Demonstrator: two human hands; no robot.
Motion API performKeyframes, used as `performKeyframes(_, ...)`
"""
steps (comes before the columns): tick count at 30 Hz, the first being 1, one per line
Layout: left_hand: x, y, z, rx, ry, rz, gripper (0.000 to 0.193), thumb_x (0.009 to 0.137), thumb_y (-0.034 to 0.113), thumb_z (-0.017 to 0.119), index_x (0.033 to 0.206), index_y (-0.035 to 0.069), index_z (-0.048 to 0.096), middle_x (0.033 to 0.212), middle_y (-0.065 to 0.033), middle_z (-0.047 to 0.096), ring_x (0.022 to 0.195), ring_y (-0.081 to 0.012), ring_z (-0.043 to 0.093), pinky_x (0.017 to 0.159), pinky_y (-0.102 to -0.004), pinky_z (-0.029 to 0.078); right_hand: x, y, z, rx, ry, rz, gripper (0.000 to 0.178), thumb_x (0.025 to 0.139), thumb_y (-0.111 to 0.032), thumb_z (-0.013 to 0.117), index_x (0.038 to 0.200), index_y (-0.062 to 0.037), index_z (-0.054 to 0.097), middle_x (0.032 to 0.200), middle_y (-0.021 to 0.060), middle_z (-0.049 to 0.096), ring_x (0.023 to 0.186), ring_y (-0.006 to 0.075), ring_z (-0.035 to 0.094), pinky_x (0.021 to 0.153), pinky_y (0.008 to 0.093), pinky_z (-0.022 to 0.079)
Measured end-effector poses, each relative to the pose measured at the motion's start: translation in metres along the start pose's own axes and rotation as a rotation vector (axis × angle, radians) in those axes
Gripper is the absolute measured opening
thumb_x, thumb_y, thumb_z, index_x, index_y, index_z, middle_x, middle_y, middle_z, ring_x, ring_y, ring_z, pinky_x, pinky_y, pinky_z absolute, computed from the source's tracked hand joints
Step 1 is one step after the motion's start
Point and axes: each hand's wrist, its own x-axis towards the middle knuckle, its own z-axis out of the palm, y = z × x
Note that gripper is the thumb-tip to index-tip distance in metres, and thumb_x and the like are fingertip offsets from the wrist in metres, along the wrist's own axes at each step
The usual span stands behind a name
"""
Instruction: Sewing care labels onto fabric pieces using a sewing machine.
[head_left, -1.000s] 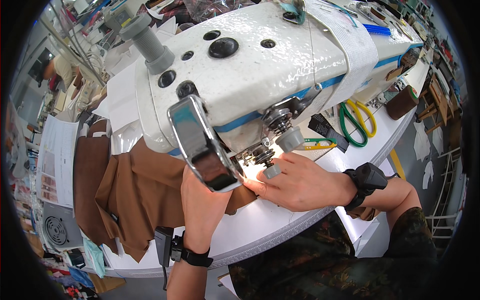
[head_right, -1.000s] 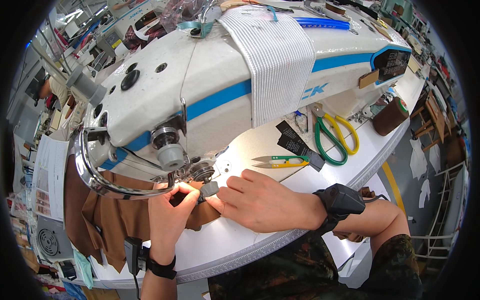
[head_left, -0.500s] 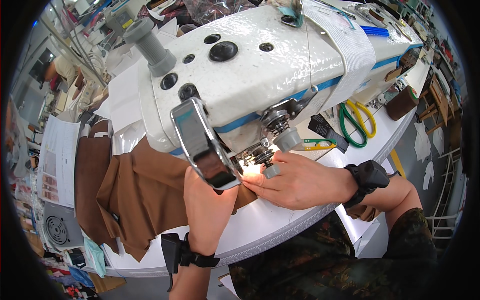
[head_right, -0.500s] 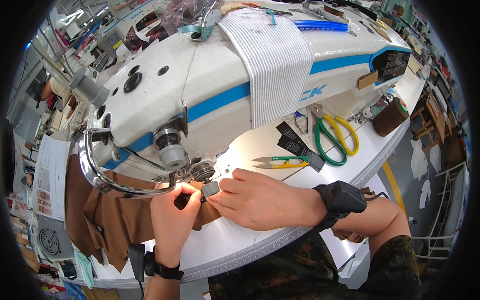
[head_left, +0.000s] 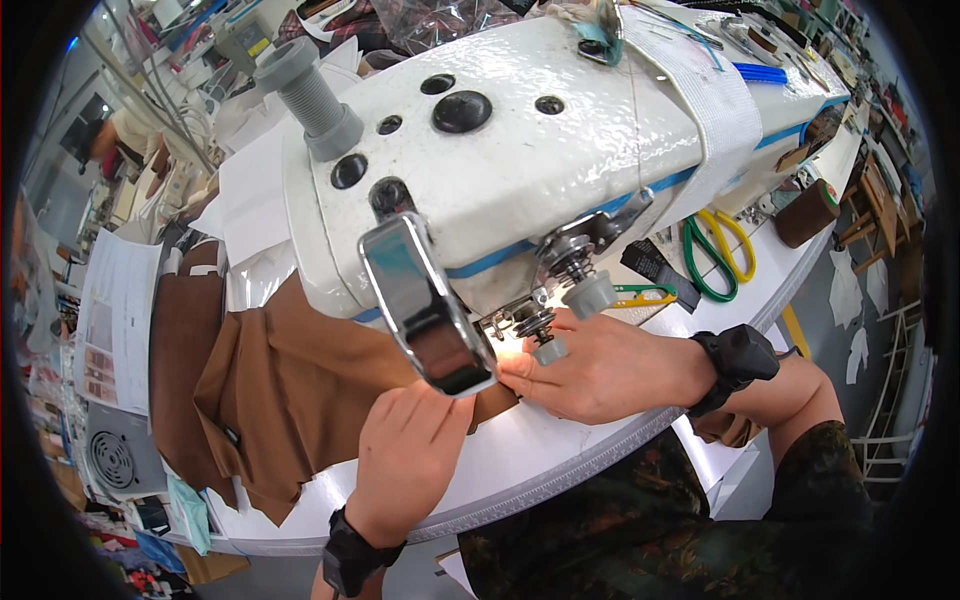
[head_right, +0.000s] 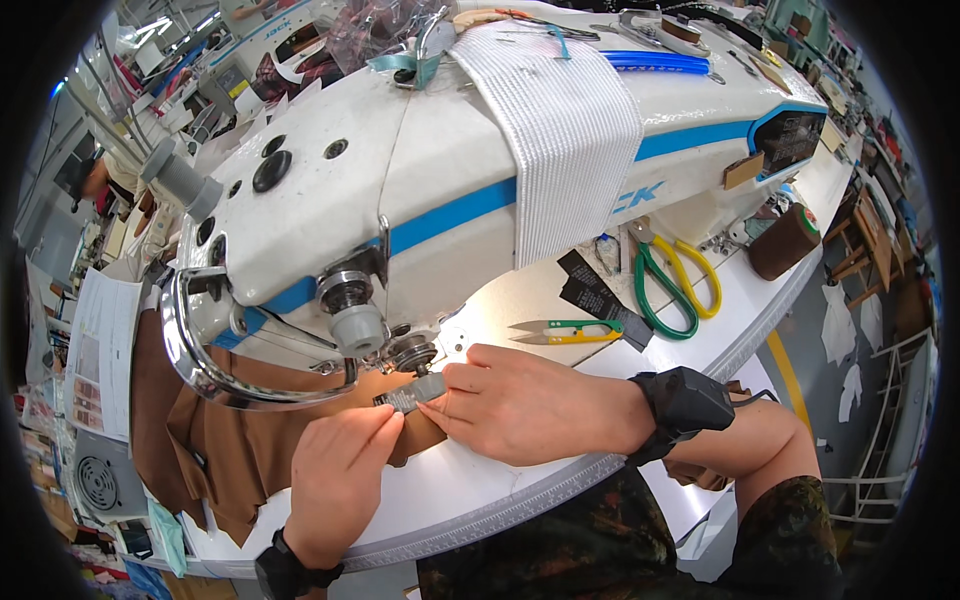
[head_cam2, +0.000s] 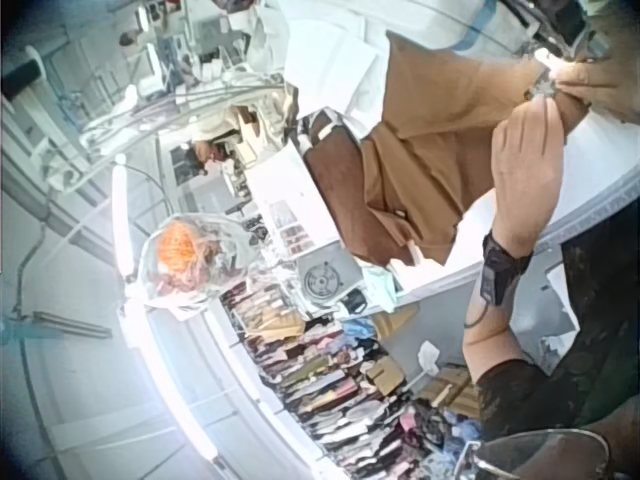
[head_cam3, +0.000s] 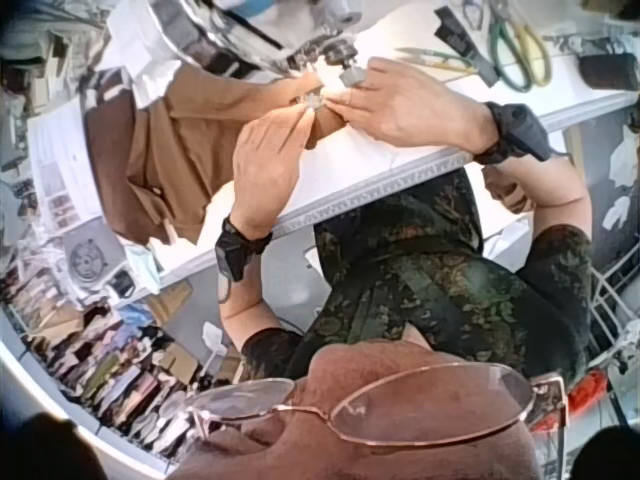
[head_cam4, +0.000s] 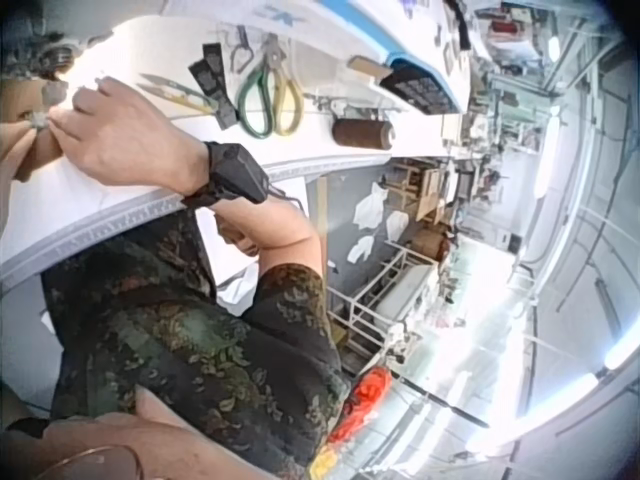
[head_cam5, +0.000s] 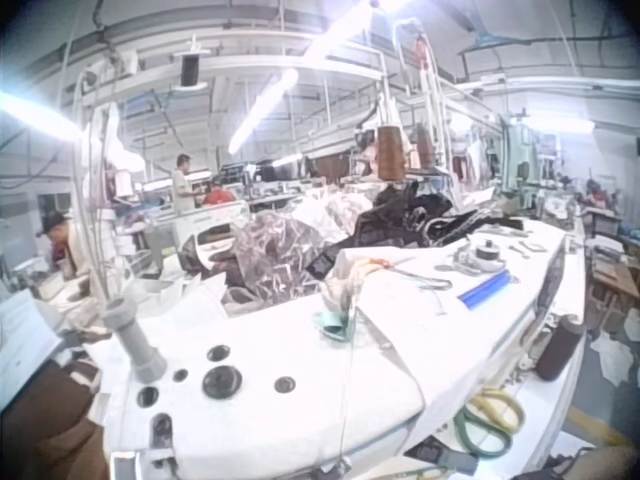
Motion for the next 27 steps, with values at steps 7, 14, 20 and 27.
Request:
performKeyframes(7, -0.013, -0.002, 0.005, 0.102, 0.028, 0.061, 0.038, 0.081, 0.003, 0.070, 0.118, 0.001, 0.076, 0.121, -0.0079, 0.074, 0.106, -0.0212, 0.069, 0.087, -0.0359, 0.052, 0.001, 0.001, -0.002, 0.036, -0.003, -0.005, 0.044, 0.089, -0.014, 0.066, 0.127, 0.0081, 0.070, 0.094, 0.0003, 0.067, 0.091, 0.0162, 0.058, 0.080, 0.0294, 0.046)
performKeyframes(14, -0.019, 0.007, -0.003, 0.174, -0.099, 0.045, 0.046, 0.085, 0.004, 0.067, 0.131, 0.001, 0.071, 0.128, -0.0093, 0.072, 0.106, -0.0210, 0.066, 0.090, -0.0354, 0.050, -0.005, 0.008, 0.026, -0.004, 0.036, -0.072, 0.048, 0.085, -0.011, 0.067, 0.129, 0.0086, 0.069, 0.088, 0.0035, 0.067, 0.088, 0.0196, 0.060, 0.080, 0.0330, 0.049)
performKeyframes(20, -0.017, 0.002, -0.001, 0.085, -0.098, 0.027, 0.048, 0.087, 0.003, 0.065, 0.135, -0.003, 0.067, 0.137, -0.0123, 0.066, 0.114, -0.0223, 0.064, 0.096, -0.0371, 0.049, -0.009, 0.005, 0.025, 0.012, 0.006, -0.038, 0.050, 0.083, -0.010, 0.067, 0.130, 0.0076, 0.069, 0.084, 0.0037, 0.066, 0.086, 0.0211, 0.059, 0.082, 0.0329, 0.050)
performKeyframes(27, -0.004, -0.008, 0.000, 0.085, -0.120, 0.132, 0.046, 0.089, 0.004, 0.065, 0.134, -0.002, 0.068, 0.137, -0.0116, 0.067, 0.124, -0.0249, 0.066, 0.103, -0.0392, 0.051, -0.009, 0.010, 0.041, -0.030, 0.084, -0.105, 0.049, 0.083, -0.012, 0.067, 0.127, 0.0097, 0.069, 0.088, 0.0024, 0.067, 0.089, 0.0210, 0.060, 0.081, 0.0330, 0.049)
